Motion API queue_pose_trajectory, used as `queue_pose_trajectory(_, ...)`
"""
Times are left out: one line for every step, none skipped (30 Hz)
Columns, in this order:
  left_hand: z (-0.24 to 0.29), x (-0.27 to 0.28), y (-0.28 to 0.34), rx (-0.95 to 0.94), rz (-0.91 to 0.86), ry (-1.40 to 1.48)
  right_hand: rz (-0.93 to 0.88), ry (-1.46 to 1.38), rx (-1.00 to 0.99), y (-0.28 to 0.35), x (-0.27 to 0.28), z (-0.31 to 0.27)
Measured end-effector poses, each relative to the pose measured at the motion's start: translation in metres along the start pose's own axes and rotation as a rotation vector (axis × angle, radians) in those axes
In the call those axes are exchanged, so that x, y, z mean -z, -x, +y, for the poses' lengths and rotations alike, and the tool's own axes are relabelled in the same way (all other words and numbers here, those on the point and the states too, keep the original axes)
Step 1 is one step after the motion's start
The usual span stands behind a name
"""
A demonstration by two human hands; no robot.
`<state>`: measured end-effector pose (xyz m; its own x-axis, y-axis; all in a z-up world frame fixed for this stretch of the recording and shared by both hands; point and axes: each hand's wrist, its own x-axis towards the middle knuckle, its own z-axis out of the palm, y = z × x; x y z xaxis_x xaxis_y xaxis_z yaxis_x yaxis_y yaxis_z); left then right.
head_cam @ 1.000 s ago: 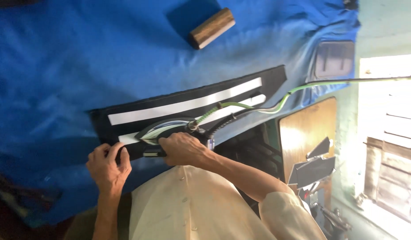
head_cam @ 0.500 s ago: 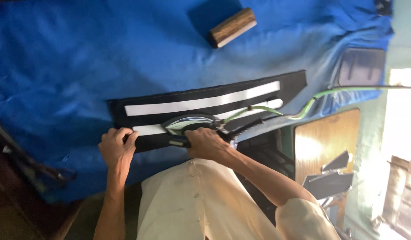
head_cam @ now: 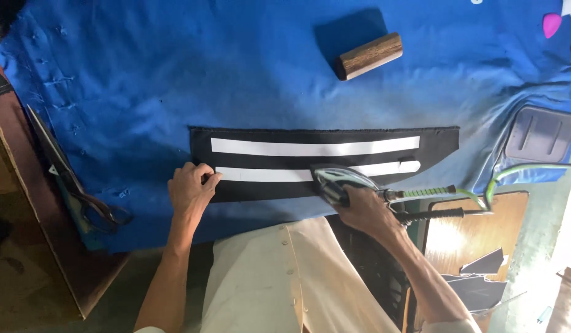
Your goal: Ironing white fabric strips onto a black fabric base and pressing them with a wooden block to set the seams.
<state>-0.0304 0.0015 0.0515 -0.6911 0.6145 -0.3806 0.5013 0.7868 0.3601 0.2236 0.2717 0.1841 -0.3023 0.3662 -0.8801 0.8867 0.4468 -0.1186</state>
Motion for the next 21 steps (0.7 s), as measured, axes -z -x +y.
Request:
queue_pose_trajectory(0.0, 0.0, 0.002, 0.02, -0.015, -0.003, -0.037, 0.059, -0.002, 0.009, -0.004, -0.003)
queue_pose_trajectory(0.001, 0.001, 0.001, 0.019, -0.017, -0.002, -0.038, 0.058, -0.005, 0.012, -0.007, -0.016)
queue_pose_trajectory(0.002, 0.002, 0.001, 0.025, -0.019, -0.014, -0.064, 0.074, 0.041, 0.014, -0.01, -0.029)
queue_pose_trajectory(0.003, 0.004, 0.0, 0.031, -0.021, -0.027, -0.089, 0.089, 0.087, 0.017, -0.013, -0.042)
queue_pose_trajectory(0.002, 0.003, 0.001, 0.025, -0.02, -0.028, -0.085, 0.085, 0.085, 0.015, -0.018, -0.057)
queue_pose_trajectory(0.001, 0.004, 0.002, 0.021, -0.033, -0.016, -0.108, 0.076, 0.136, 0.013, -0.022, -0.073)
queue_pose_trajectory(0.0, 0.004, 0.0, 0.016, -0.041, -0.003, -0.127, 0.07, 0.19, 0.009, -0.025, -0.09)
queue_pose_trajectory(0.003, 0.009, -0.002, 0.011, -0.035, -0.001, -0.119, 0.069, 0.19, 0.004, -0.03, -0.102)
queue_pose_trajectory(0.005, 0.012, -0.001, -0.002, -0.045, 0.028, -0.082, 0.038, 0.311, 0.0, -0.038, -0.113)
queue_pose_trajectory(0.006, 0.016, 0.0, -0.016, -0.055, 0.056, -0.043, 0.006, 0.432, -0.005, -0.047, -0.125)
queue_pose_trajectory(0.004, 0.013, -0.001, -0.016, -0.055, 0.056, -0.043, 0.006, 0.433, -0.01, -0.051, -0.13)
queue_pose_trajectory(0.002, 0.011, -0.002, -0.028, -0.061, 0.036, -0.026, 0.018, 0.435, -0.017, -0.055, -0.135)
queue_pose_trajectory(-0.001, 0.008, -0.002, -0.033, -0.067, 0.016, -0.014, 0.035, 0.44, -0.023, -0.06, -0.14)
queue_pose_trajectory(-0.004, 0.008, -0.004, -0.027, -0.066, 0.016, -0.017, 0.039, 0.444, -0.022, -0.055, -0.142)
queue_pose_trajectory(-0.008, 0.007, -0.004, -0.031, -0.065, 0.045, 0.01, 0.047, 0.453, -0.021, -0.052, -0.144)
queue_pose_trajectory(-0.013, 0.006, -0.004, -0.035, -0.063, 0.073, 0.038, 0.055, 0.463, -0.021, -0.049, -0.147)
queue_pose_trajectory(-0.019, -0.001, -0.006, -0.023, -0.065, 0.072, 0.028, 0.059, 0.469, -0.018, -0.049, -0.149)
queue_pose_trajectory(-0.025, -0.007, -0.008, -0.032, -0.059, 0.093, 0.033, 0.054, 0.45, -0.015, -0.047, -0.151)
queue_pose_trajectory(-0.03, -0.014, -0.011, -0.043, -0.052, 0.115, 0.041, 0.049, 0.433, -0.013, -0.045, -0.153)
queue_pose_trajectory(-0.029, -0.008, -0.01, -0.032, -0.051, 0.114, 0.033, 0.054, 0.439, -0.011, -0.043, -0.155)
queue_pose_trajectory(-0.026, -0.003, -0.012, -0.019, -0.092, 0.135, 0.023, 0.021, 0.438, -0.01, -0.039, -0.157)
